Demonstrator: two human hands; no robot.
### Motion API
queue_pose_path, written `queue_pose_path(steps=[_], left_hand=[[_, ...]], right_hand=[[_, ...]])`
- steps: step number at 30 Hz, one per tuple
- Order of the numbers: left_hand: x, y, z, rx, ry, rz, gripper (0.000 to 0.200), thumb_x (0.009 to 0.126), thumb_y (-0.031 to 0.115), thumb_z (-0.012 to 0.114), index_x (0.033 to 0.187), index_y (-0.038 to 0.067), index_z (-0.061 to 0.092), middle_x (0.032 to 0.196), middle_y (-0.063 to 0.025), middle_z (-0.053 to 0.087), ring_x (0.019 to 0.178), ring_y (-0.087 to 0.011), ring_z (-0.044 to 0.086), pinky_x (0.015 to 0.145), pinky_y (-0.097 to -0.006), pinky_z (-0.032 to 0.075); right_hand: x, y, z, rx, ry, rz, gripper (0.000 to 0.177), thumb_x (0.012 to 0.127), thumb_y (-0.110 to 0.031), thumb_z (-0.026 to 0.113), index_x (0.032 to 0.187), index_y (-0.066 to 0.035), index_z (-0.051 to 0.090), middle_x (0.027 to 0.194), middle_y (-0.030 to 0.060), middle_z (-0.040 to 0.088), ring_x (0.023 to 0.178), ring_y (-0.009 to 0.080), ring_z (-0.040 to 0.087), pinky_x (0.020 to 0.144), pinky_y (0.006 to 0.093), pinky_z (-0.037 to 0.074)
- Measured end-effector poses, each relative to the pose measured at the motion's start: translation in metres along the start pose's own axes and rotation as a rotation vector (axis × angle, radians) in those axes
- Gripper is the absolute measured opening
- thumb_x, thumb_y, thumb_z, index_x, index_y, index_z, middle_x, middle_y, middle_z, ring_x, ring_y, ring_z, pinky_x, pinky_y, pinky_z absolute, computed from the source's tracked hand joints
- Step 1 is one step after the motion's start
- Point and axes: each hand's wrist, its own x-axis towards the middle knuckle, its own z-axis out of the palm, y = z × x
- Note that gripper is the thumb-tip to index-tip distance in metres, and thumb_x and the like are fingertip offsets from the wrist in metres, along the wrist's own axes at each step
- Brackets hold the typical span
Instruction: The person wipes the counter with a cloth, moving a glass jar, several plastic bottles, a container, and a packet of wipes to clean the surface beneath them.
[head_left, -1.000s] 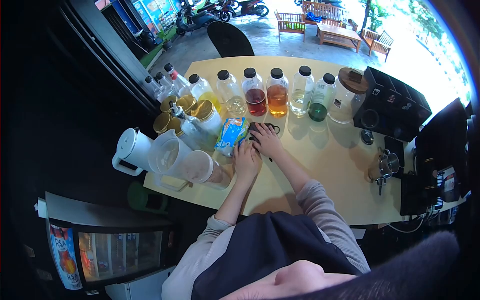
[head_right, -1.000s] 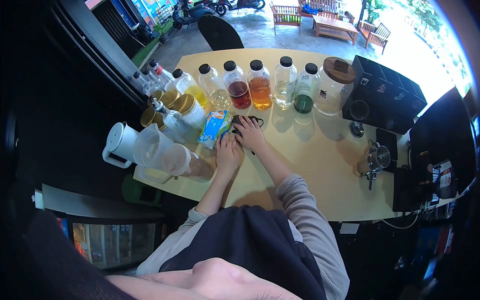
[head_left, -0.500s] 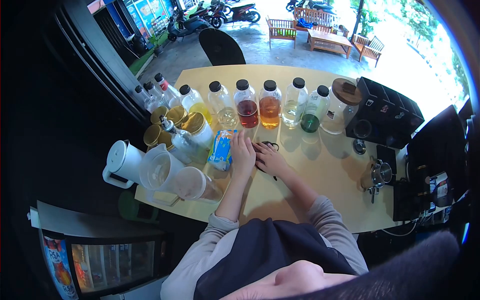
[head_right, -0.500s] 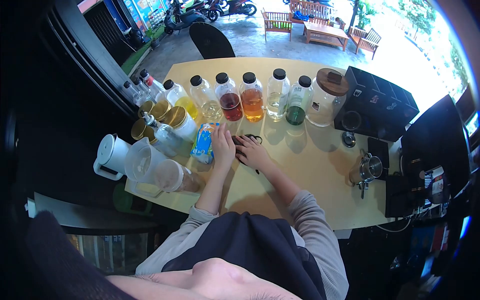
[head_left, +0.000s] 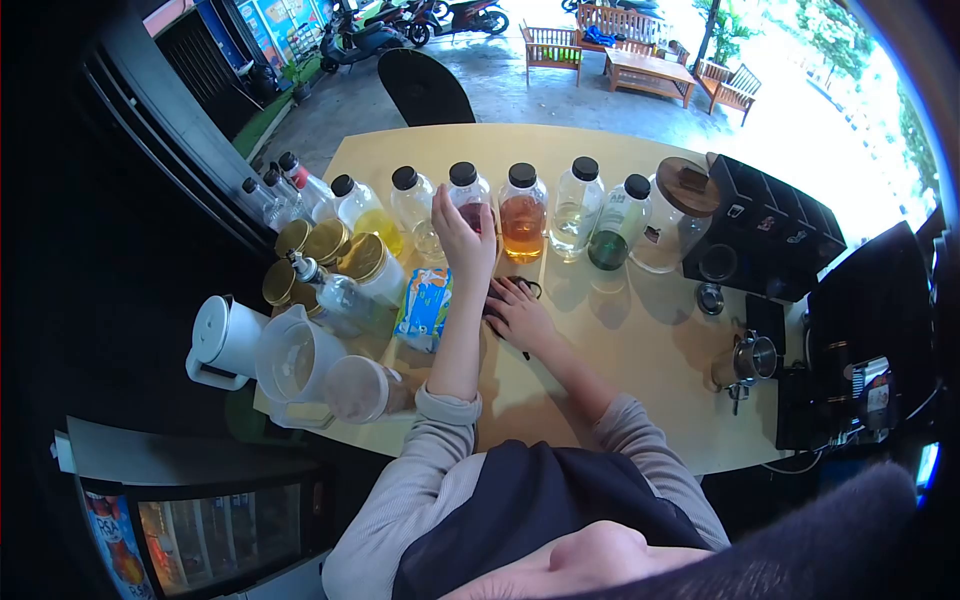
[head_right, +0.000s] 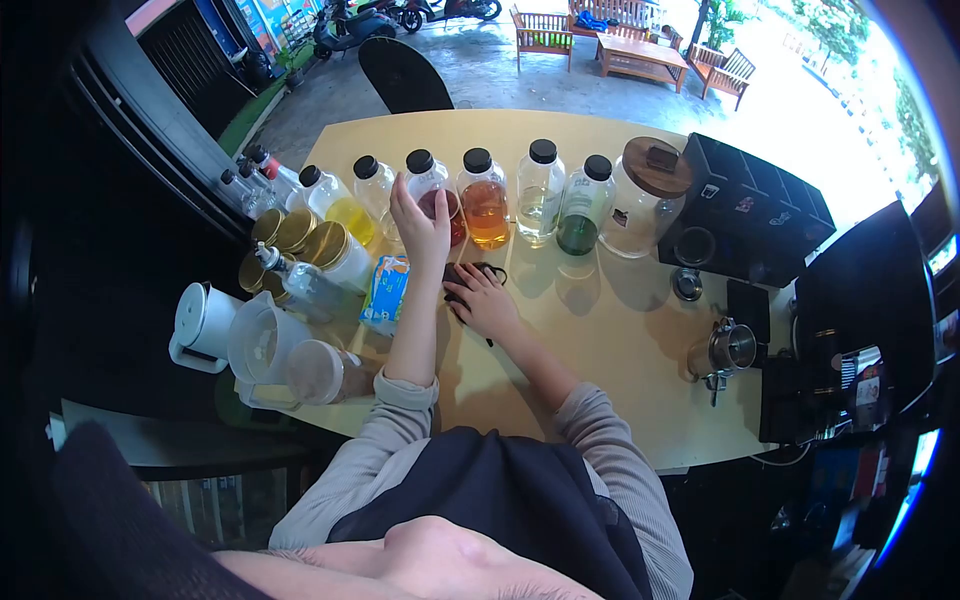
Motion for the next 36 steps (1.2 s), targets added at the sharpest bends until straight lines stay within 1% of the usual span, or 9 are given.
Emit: queue_pose_path(steps=[8,11,13,16,18,23,26,31,36], left_hand=[[0.024,-0.005,0.024,0.117,-0.027,-0.089,0.080,0.085,0.030,0.075,0.144,-0.006,0.035,0.138,-0.0275,0.047,0.127,-0.0430,0.048,0.109,-0.0513,0.039],[0.024,-0.007,0.026,0.094,-0.018,-0.111,0.078,0.082,0.031,0.078,0.139,-0.006,0.039,0.133,-0.0260,0.050,0.123,-0.0430,0.050,0.106,-0.0516,0.041],[0.025,-0.010,0.026,0.083,-0.007,-0.118,0.079,0.079,0.037,0.080,0.134,-0.006,0.043,0.127,-0.0263,0.052,0.121,-0.0438,0.053,0.104,-0.0506,0.044],[0.024,-0.014,0.027,0.097,-0.031,-0.070,0.076,0.080,0.031,0.079,0.134,-0.007,0.041,0.127,-0.0257,0.051,0.121,-0.0438,0.051,0.103,-0.0514,0.043],[0.024,-0.018,0.027,0.121,-0.018,-0.038,0.077,0.080,0.033,0.079,0.133,-0.008,0.041,0.125,-0.0264,0.051,0.117,-0.0441,0.053,0.101,-0.0514,0.044],[0.021,-0.010,0.016,0.147,-0.053,-0.056,0.077,0.081,0.036,0.078,0.132,-0.009,0.041,0.123,-0.0273,0.051,0.114,-0.0447,0.055,0.099,-0.0511,0.046],[0.017,-0.005,0.007,0.117,-0.082,-0.078,0.074,0.079,0.031,0.077,0.131,-0.008,0.041,0.122,-0.0261,0.050,0.115,-0.0444,0.053,0.099,-0.0520,0.045],[0.010,0.005,-0.013,0.099,-0.084,-0.100,0.071,0.073,0.033,0.080,0.121,-0.006,0.045,0.112,-0.0250,0.053,0.104,-0.0440,0.058,0.089,-0.0519,0.050],[0.006,0.023,-0.036,0.178,-0.108,-0.163,0.071,0.071,0.036,0.081,0.117,-0.004,0.046,0.111,-0.0247,0.055,0.101,-0.0446,0.061,0.087,-0.0519,0.051]], right_hand=[[0.000,0.000,-0.001,0.016,0.009,0.001,0.044,0.096,-0.038,0.058,0.136,-0.019,0.060,0.154,0.0102,0.045,0.144,0.0296,0.039,0.120,0.0486,0.027],[0.001,0.002,0.003,0.015,0.019,-0.003,0.045,0.095,-0.038,0.059,0.136,-0.019,0.060,0.154,0.0105,0.045,0.144,0.0295,0.039,0.120,0.0487,0.027],[0.001,0.002,0.004,0.010,0.024,-0.004,0.045,0.095,-0.038,0.059,0.136,-0.020,0.060,0.154,0.0106,0.045,0.144,0.0295,0.039,0.120,0.0486,0.027],[0.000,0.000,0.000,0.015,0.016,0.001,0.045,0.095,-0.039,0.059,0.136,-0.020,0.060,0.154,0.0105,0.045,0.145,0.0291,0.039,0.121,0.0486,0.026],[0.000,-0.002,-0.003,0.022,-0.008,0.020,0.045,0.095,-0.039,0.058,0.136,-0.021,0.060,0.154,0.0102,0.046,0.145,0.0288,0.038,0.121,0.0484,0.026],[-0.002,0.000,0.002,0.015,-0.003,0.010,0.045,0.095,-0.041,0.058,0.136,-0.022,0.061,0.154,0.0104,0.046,0.145,0.0289,0.038,0.121,0.0482,0.026],[-0.006,0.000,0.001,0.008,-0.012,0.004,0.045,0.095,-0.041,0.059,0.136,-0.022,0.061,0.154,0.0105,0.046,0.145,0.0292,0.038,0.121,0.0485,0.026],[-0.025,0.000,-0.002,0.059,-0.003,0.001,0.045,0.094,-0.041,0.061,0.135,-0.023,0.062,0.154,0.0103,0.046,0.146,0.0292,0.038,0.121,0.0490,0.026],[-0.044,-0.006,-0.017,0.123,-0.036,0.030,0.044,0.094,-0.040,0.062,0.133,-0.022,0.064,0.155,0.0090,0.045,0.146,0.0287,0.038,0.122,0.0489,0.025]])
